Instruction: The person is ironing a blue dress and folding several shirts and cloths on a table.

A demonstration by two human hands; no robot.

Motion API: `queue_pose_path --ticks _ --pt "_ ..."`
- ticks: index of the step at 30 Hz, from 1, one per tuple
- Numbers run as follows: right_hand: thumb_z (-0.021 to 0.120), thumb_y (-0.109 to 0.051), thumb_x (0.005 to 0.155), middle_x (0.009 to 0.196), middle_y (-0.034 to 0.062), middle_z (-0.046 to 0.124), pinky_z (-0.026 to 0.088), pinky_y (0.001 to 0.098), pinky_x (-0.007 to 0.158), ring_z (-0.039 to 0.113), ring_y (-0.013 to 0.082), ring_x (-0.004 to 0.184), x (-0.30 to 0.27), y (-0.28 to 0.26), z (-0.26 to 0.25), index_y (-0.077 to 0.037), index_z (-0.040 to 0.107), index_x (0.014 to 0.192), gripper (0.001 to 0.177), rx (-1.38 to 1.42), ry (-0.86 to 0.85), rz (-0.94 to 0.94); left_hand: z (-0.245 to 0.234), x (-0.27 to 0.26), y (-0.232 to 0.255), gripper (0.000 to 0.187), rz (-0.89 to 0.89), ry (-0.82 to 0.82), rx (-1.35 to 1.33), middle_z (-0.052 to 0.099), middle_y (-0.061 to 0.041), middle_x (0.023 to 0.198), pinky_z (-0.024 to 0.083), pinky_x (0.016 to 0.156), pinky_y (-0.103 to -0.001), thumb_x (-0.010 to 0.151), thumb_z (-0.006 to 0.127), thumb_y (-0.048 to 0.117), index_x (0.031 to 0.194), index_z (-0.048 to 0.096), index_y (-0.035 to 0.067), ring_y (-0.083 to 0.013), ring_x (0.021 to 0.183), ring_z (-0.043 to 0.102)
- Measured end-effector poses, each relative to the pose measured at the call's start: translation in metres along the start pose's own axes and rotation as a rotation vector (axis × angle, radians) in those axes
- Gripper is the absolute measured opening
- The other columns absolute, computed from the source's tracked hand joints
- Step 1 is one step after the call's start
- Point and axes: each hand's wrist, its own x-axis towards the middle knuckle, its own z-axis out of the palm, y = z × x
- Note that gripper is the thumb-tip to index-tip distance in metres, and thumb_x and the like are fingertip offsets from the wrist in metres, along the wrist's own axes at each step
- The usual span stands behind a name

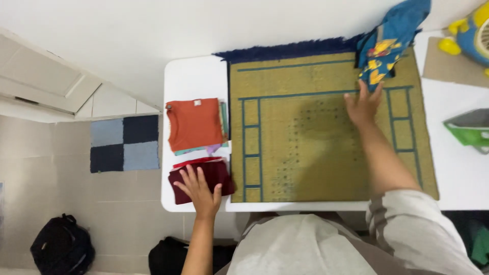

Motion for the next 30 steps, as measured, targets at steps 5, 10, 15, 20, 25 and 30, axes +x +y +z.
queue_pose_path --ticks 5,10,15,20,25,30 --pt "0.073 -0.047 0.093 0.164 0.0374 0.003 0.019 0.0575 0.123 0.014 0.0561 0.151 0.058 0.035 -0.022 -0.022 0.050 0.156 0.072 -0.093 -0.175 0.086 0.034 0.007 0.101 0.080 0.048 -0.015 -0.069 0.011 -0.025 0.171 -0.006 0.120 -0.075 0.102 0.053 0.052 0.163 0.024 0.008 -0.0507 0.158 0.004" --pt "0.077 -0.041 0.095 0.152 0.0465 0.031 0.030 0.0583 0.114 0.034 0.0586 0.139 0.069 0.106 0.026 0.004 0.055 0.148 0.072 -0.150 -0.065 -0.243 0.081 0.005 0.186 0.081 0.124 -0.088 -0.109 0.014 -0.022 0.170 0.000 0.121 -0.074 0.096 0.064 0.046 0.161 0.027 0.013 -0.0472 0.158 0.009" --pt "0.073 -0.018 0.097 0.100 0.0047 0.076 0.054 0.0293 0.087 0.070 0.0138 0.094 0.011 0.053 -0.042 -0.006 0.074 0.105 0.015 0.681 -0.108 0.161 0.119 0.016 0.263 0.080 0.150 -0.174 -0.269 0.016 -0.020 0.170 0.015 0.126 -0.064 0.095 0.072 0.036 0.161 0.030 0.019 -0.0424 0.158 0.017" --pt "0.068 -0.002 0.087 0.096 -0.0002 0.069 0.055 0.0299 0.086 0.066 0.0124 0.093 -0.107 -0.014 -0.168 -0.010 0.064 0.095 0.011 0.734 -0.612 0.037 0.159 0.047 0.314 0.091 0.019 -0.308 -0.431 0.014 -0.026 0.171 0.021 0.123 -0.060 0.086 0.075 0.030 0.162 0.028 0.012 -0.0478 0.154 0.021" --pt "0.047 0.004 0.083 0.098 0.0056 0.060 0.051 0.0268 0.083 0.058 0.0124 0.093 -0.174 -0.005 -0.220 -0.008 0.054 0.105 0.026 1.124 -1.057 0.247 0.197 0.061 0.333 0.098 0.152 -0.390 -0.760 0.040 -0.025 0.156 0.028 0.120 -0.054 0.067 0.085 0.029 0.151 0.039 0.008 -0.0450 0.146 0.037" --pt "0.051 -0.005 0.081 0.095 0.0082 0.056 0.051 0.0305 0.075 0.059 0.0156 0.088 -0.170 -0.006 -0.227 -0.004 0.050 0.096 0.015 1.622 -1.052 0.507 0.203 0.048 0.332 0.058 0.234 -0.596 -0.576 0.067 -0.012 0.132 0.041 0.113 -0.048 0.067 0.079 0.022 0.123 0.068 0.014 -0.0356 0.133 0.056"
